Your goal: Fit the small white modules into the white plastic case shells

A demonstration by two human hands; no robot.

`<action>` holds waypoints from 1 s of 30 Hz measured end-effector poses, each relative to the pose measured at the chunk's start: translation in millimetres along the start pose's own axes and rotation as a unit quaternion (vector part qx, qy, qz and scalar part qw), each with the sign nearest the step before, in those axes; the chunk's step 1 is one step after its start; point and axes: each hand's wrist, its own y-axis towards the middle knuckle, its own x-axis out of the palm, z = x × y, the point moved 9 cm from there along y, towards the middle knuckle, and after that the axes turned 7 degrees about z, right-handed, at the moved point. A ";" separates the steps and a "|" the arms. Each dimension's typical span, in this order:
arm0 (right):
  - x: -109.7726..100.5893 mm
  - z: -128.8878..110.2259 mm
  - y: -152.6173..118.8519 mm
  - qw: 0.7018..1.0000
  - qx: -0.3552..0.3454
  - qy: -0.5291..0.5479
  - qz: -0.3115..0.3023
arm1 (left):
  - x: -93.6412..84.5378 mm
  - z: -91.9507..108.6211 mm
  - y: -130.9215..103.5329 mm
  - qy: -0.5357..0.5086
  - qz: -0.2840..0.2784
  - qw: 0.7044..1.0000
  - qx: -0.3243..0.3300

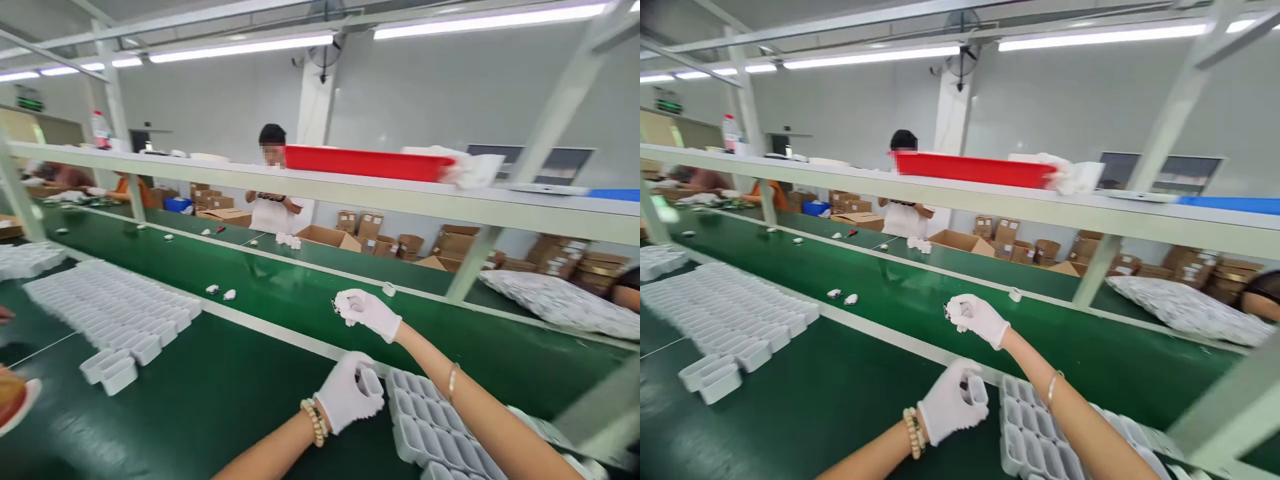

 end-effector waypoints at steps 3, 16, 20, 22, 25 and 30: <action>-42.9 -22.0 -73.3 0.996 -0.022 0.047 0.067 | -7.4 34.7 -11.2 0.075 0.029 0.994 0.070; -49.4 -90.6 -195.8 0.966 -0.157 -0.088 0.187 | -11.2 168.6 -75.3 0.377 0.106 0.845 0.364; -48.6 -101.0 -202.6 0.965 -0.154 -0.089 0.193 | -9.9 178.1 -85.5 0.393 0.099 0.823 0.398; -48.0 -102.1 -203.6 0.967 -0.144 -0.077 0.197 | -7.5 180.6 -88.2 0.406 0.092 0.811 0.411; -40.9 -99.0 -201.8 0.973 -0.121 -0.082 0.181 | -2.9 184.2 -92.8 0.410 0.080 0.801 0.429; -34.4 -105.9 -205.6 0.960 -0.169 -0.107 0.196 | 1.1 189.9 -99.3 0.410 0.079 0.795 0.440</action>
